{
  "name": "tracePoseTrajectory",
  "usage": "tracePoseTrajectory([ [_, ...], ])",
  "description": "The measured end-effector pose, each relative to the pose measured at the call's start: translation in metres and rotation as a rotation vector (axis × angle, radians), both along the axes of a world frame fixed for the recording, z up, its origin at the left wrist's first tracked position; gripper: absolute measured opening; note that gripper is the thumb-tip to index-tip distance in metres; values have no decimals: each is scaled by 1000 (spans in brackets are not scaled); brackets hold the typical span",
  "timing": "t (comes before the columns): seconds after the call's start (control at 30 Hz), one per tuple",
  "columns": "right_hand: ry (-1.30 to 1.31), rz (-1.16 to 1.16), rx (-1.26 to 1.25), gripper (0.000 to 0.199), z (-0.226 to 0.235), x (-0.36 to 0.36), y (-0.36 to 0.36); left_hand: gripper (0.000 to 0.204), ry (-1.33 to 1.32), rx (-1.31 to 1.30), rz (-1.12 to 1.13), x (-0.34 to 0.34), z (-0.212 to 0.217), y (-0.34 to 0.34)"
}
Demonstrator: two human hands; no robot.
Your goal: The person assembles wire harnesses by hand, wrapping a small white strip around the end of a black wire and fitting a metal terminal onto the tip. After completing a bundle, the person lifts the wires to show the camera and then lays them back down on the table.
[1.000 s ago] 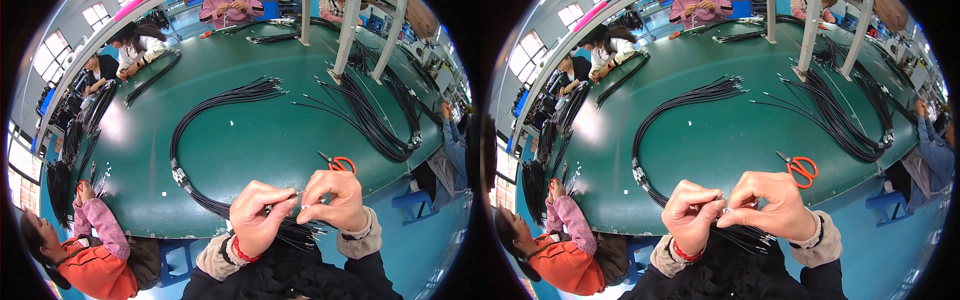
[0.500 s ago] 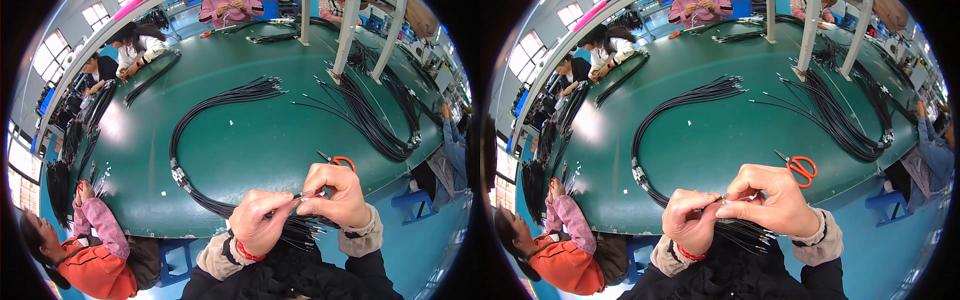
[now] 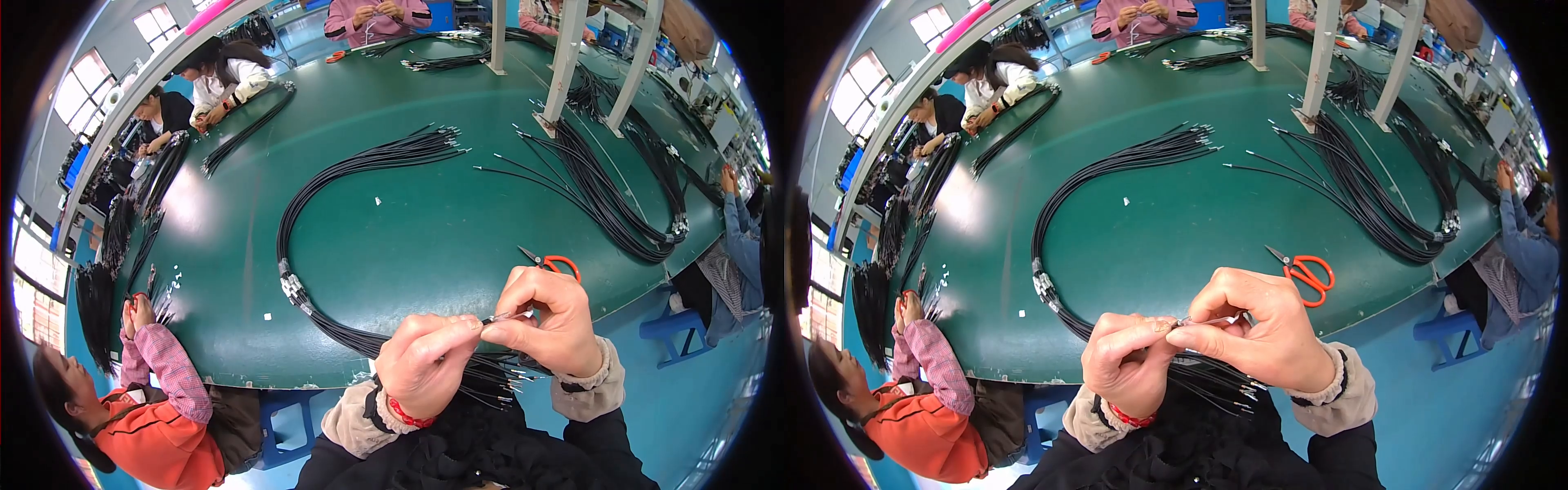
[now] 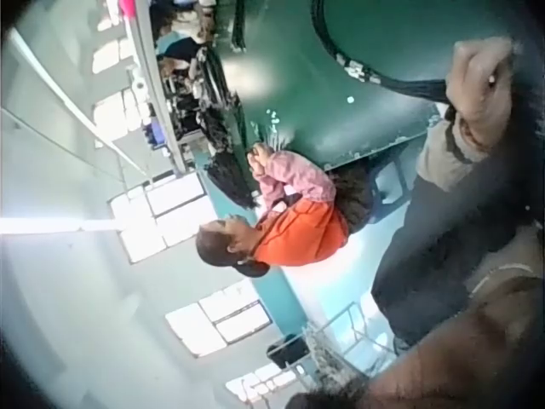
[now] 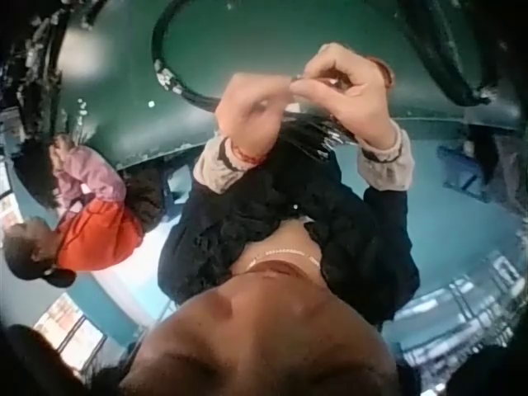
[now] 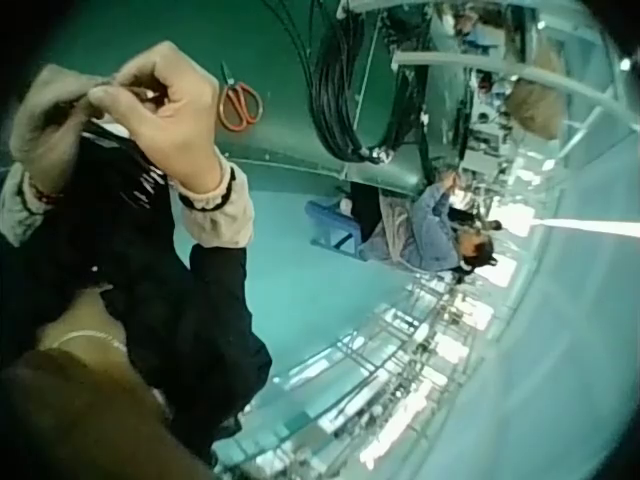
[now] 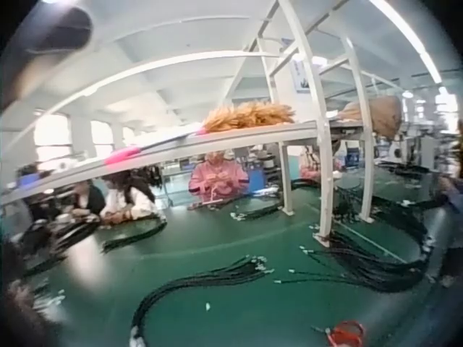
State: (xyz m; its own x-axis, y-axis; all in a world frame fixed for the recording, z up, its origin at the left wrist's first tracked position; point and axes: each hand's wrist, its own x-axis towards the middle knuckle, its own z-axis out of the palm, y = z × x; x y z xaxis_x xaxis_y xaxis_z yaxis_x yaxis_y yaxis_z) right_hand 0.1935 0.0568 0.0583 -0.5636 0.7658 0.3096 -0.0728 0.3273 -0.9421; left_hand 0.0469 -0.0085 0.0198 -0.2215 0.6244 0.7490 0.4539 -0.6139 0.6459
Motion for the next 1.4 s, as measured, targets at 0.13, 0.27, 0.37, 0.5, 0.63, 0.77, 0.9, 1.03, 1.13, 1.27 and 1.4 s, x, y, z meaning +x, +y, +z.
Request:
tracePoseTrajectory([
  [0.13,-5,-31,-47,17,0,-1,-2,39,-38,-2,-25,0,-6,0],
  [0.27,36,-65,-6,15,0,-5,-2,38,-80,12,-31,3,-7,0],
  [0.37,95,-105,129,14,-1,-11,-1,38,-88,36,-24,6,-6,1],
  [0.5,150,-97,226,13,-4,-11,0,37,-84,73,-20,7,-5,2],
  [0.63,138,-100,250,12,-2,-8,-6,37,-76,101,-13,8,-5,2],
  [0.77,114,-95,226,13,-3,-6,-8,37,-85,135,-5,11,-5,2],
  [0.9,112,-91,221,16,1,-5,-10,36,-109,162,-17,12,-5,3],
  [1.03,89,-130,208,18,4,-6,-12,35,-101,161,-30,10,-4,1],
  [1.13,76,-151,197,19,6,-4,-13,34,-106,120,-48,10,-3,-1],
  [1.27,71,-159,210,18,5,-3,-12,34,-106,105,-36,12,0,-2],
  [1.4,53,-178,254,18,3,0,-11,33,-81,69,-27,13,2,-2],
])
